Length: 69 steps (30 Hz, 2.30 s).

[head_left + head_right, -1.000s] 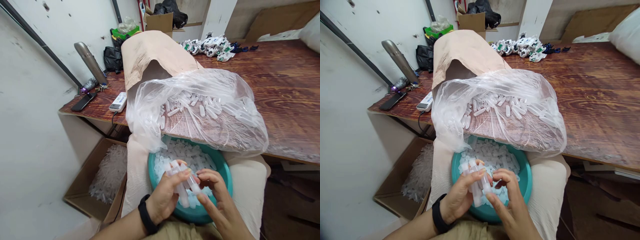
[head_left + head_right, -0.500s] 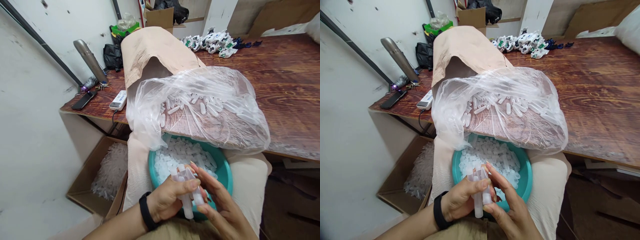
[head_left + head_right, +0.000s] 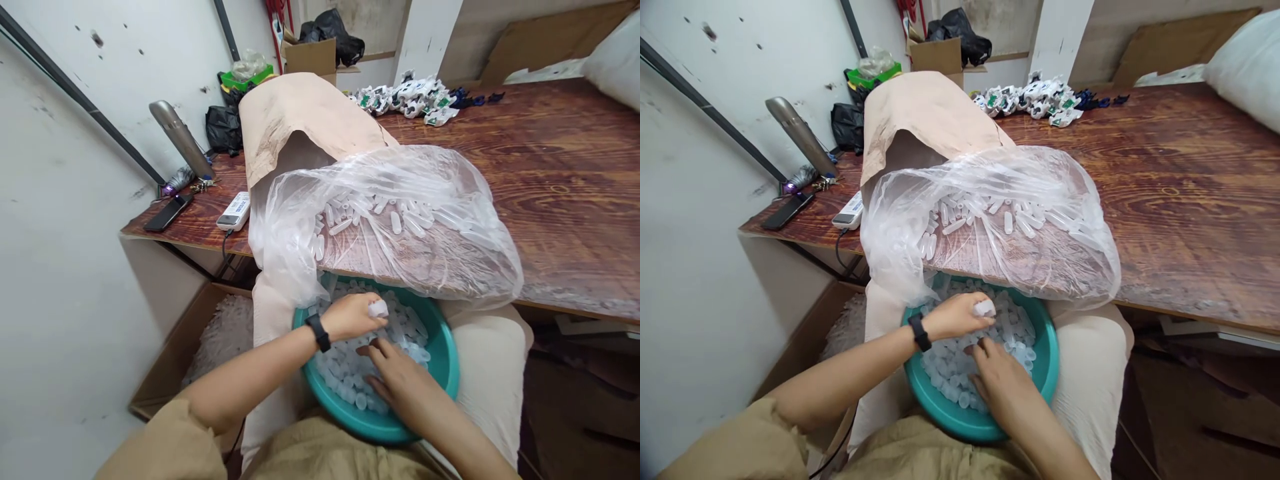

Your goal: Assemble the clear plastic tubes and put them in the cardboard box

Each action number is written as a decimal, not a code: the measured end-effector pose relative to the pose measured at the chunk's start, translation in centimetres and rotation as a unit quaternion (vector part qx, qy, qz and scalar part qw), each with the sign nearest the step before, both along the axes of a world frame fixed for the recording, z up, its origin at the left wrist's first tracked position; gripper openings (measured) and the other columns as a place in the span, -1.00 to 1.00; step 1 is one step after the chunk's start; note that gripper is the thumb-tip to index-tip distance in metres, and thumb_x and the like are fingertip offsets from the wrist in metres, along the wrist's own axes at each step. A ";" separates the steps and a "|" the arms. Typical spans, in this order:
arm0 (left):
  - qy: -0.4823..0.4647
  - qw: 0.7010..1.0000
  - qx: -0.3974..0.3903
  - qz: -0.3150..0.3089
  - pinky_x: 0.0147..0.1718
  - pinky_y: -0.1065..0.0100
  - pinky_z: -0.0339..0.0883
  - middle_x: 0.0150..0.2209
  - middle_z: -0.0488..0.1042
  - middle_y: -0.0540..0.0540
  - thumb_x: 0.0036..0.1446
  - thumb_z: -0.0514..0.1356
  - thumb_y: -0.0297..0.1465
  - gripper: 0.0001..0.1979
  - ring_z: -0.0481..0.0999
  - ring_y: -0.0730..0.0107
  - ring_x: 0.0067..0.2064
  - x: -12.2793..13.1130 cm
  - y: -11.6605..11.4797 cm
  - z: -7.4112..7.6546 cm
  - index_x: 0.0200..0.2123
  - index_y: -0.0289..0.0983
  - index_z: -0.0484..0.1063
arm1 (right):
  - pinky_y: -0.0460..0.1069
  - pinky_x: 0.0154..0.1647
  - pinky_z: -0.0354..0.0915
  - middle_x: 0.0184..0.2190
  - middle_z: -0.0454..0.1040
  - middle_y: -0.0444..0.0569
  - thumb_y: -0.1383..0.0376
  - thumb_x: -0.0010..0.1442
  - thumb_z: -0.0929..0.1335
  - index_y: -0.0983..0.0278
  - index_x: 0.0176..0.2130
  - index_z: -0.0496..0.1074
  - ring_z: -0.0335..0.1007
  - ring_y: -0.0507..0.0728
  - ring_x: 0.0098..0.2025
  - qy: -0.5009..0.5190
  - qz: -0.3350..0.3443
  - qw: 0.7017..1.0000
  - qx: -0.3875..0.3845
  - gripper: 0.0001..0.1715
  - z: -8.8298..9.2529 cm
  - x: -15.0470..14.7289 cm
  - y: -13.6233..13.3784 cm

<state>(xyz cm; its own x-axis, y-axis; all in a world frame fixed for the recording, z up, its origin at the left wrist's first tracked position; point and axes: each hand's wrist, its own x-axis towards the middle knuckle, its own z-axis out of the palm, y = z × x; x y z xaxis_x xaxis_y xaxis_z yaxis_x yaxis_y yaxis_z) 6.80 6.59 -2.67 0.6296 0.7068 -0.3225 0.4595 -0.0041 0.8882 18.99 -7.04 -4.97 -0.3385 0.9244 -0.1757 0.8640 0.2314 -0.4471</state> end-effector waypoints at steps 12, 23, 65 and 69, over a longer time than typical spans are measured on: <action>0.106 0.985 0.127 -0.039 -0.05 0.10 0.46 0.07 0.44 -0.20 0.30 0.20 -0.28 -0.70 0.50 0.18 -0.01 5.2 1.6 -3.6 0.04 -0.27 0.42 | 0.00 -0.26 0.31 -0.19 0.51 0.09 0.62 0.12 0.30 0.28 -0.14 0.44 0.50 0.23 -0.19 -0.071 -0.002 0.997 0.017 -0.63 -0.7 -2.0 0.7; 0.001 0.999 0.047 0.001 -0.13 0.21 0.31 -0.40 0.53 -0.08 -0.19 0.38 -0.58 -0.68 0.54 0.02 -0.15 1.5 0.9 0.0 -0.29 -0.20 0.54 | 0.04 -0.25 0.36 -0.26 0.56 0.11 0.57 0.13 0.34 0.31 -0.24 0.47 0.53 0.28 -0.19 -0.030 -0.026 0.999 0.025 -0.77 0.6 -1.9 1.5; -0.334 0.845 -0.234 0.347 -0.33 0.41 0.37 -0.39 0.49 0.04 -0.07 0.47 -0.32 -0.49 0.50 0.43 -0.37 -2.6 -7.7 2.4 -0.13 -0.26 0.29 | -0.08 -0.09 0.45 -0.03 0.37 -0.01 0.21 0.38 0.29 0.07 0.12 0.45 0.42 0.11 0.00 0.334 -0.252 0.898 0.136 -0.65 1.9 0.0 -1.5; -0.332 0.846 -0.212 0.359 -0.28 0.42 0.36 -0.37 0.43 0.07 -0.07 0.49 -0.33 -0.51 0.48 0.46 -0.34 -2.7 -8.1 2.1 -0.14 -0.25 0.32 | -0.08 -0.09 0.44 -0.11 0.36 -0.04 0.25 0.35 0.33 0.03 0.15 0.44 0.44 0.09 -0.08 0.297 -0.232 0.909 0.175 -0.61 2.8 -0.4 -1.4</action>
<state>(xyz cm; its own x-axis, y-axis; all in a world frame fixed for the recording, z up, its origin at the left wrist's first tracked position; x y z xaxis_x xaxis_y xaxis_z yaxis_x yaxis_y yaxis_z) 4.08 -1.48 -0.52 0.2278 0.8936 -0.3868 -0.3921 0.4478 0.8036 18.59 -8.40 -2.19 0.1639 0.9559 0.2439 0.5352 0.1215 -0.8359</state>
